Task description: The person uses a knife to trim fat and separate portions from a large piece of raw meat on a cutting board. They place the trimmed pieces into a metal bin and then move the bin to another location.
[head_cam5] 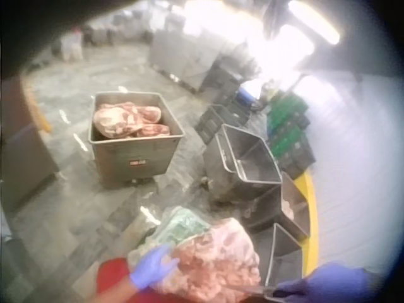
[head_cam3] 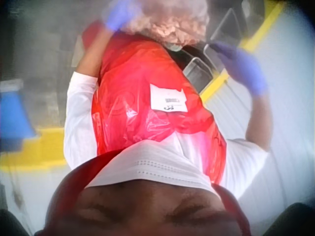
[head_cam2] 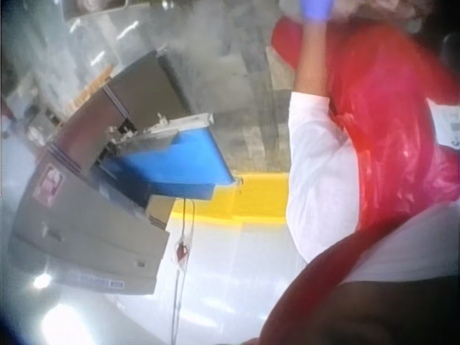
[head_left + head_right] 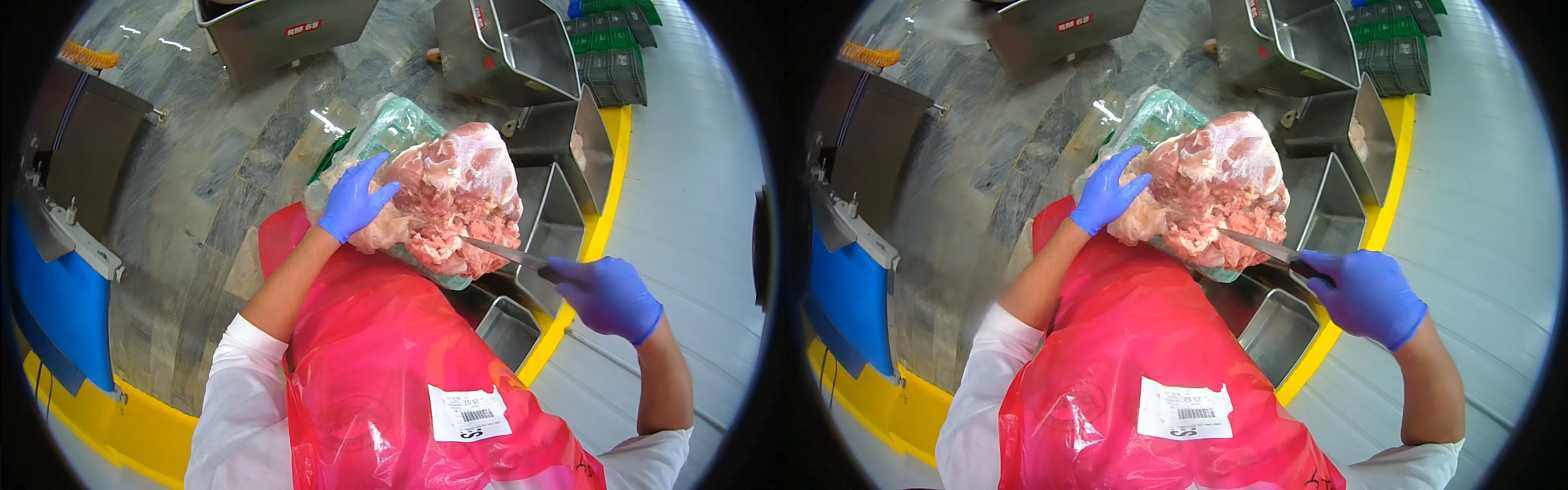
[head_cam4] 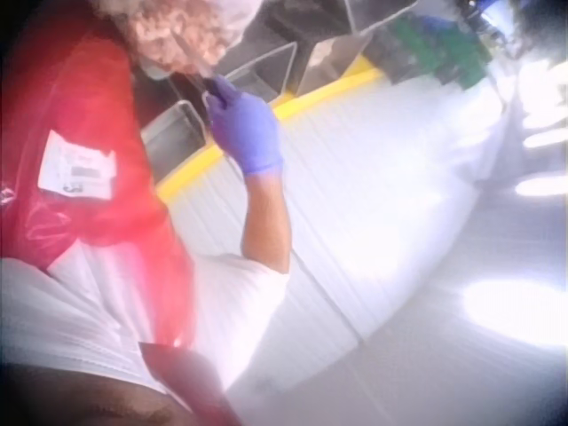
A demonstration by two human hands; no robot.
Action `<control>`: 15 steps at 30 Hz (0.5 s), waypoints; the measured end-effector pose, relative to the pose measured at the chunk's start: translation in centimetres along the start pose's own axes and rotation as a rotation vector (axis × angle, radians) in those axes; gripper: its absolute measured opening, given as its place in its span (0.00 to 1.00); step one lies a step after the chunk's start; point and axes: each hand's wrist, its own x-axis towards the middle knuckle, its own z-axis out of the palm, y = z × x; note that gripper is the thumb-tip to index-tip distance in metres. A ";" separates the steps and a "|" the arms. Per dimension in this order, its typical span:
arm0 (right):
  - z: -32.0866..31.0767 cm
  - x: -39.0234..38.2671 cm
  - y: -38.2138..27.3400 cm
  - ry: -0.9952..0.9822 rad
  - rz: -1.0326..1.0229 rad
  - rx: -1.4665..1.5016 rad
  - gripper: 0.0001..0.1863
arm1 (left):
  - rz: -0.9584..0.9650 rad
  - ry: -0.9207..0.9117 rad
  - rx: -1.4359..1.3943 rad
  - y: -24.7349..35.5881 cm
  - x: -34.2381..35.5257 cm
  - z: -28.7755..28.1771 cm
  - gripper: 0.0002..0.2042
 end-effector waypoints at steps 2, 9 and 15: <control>0.3 0.6 0.4 -0.051 0.034 -0.014 0.16 | -0.045 -0.071 0.016 0.5 1.1 -0.2 0.35; -0.4 -0.5 1.8 -0.107 0.124 0.163 0.20 | -0.071 -0.133 0.013 -0.1 1.8 1.7 0.37; 3.0 -0.9 2.9 -0.013 0.102 0.146 0.20 | -0.025 -0.343 -0.019 5.3 -2.3 2.2 0.32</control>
